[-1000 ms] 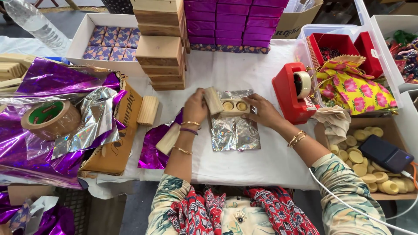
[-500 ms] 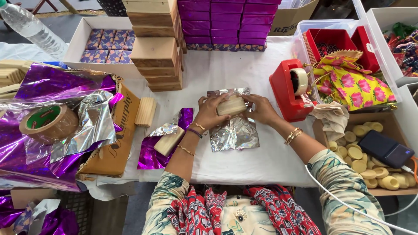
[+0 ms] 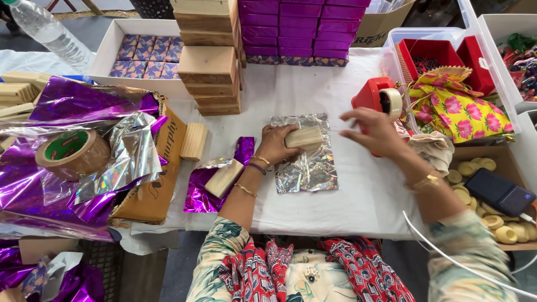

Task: The person wraps a rectangular bar of soap in a sheet of silver foil, then places it on a sheet of purple foil. They fold the purple foil around the soap bar, tucking in the edges to create a neat package, and secure the ends with pieces of clear tape.

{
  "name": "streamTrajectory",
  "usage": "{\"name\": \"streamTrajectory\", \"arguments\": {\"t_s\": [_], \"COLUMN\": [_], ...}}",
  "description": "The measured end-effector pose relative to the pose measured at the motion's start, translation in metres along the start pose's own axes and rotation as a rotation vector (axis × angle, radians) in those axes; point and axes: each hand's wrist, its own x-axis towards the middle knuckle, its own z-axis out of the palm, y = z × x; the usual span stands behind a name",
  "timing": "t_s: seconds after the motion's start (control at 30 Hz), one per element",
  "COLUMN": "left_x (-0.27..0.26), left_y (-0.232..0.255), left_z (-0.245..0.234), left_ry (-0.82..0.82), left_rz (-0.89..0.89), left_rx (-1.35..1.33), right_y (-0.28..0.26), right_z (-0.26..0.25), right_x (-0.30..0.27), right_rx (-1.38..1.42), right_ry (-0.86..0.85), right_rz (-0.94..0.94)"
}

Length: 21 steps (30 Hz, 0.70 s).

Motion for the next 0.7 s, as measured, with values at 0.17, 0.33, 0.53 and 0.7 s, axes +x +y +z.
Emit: {"name": "streamTrajectory", "arguments": {"t_s": [0.17,0.33,0.53,0.7], "left_x": [0.003,0.004,0.000,-0.004], "left_y": [-0.018,-0.020,-0.008,0.018], "left_z": [0.016,0.018,0.008,-0.014], "left_ry": [0.055,0.043,0.070,0.081], "left_rz": [0.048,0.067,0.023,-0.013], "left_rx": [-0.011,-0.027,0.011,-0.011], "right_y": [-0.041,-0.007,-0.133,-0.128], "right_z": [-0.086,-0.126,-0.088,0.047], "right_x": [-0.095,-0.239,-0.214,-0.132], "right_rx": [-0.219,-0.449,0.426,0.347], "right_ry": [-0.197,-0.491,-0.832,-0.357], "right_rz": [0.076,0.518,-0.546,-0.087]}}
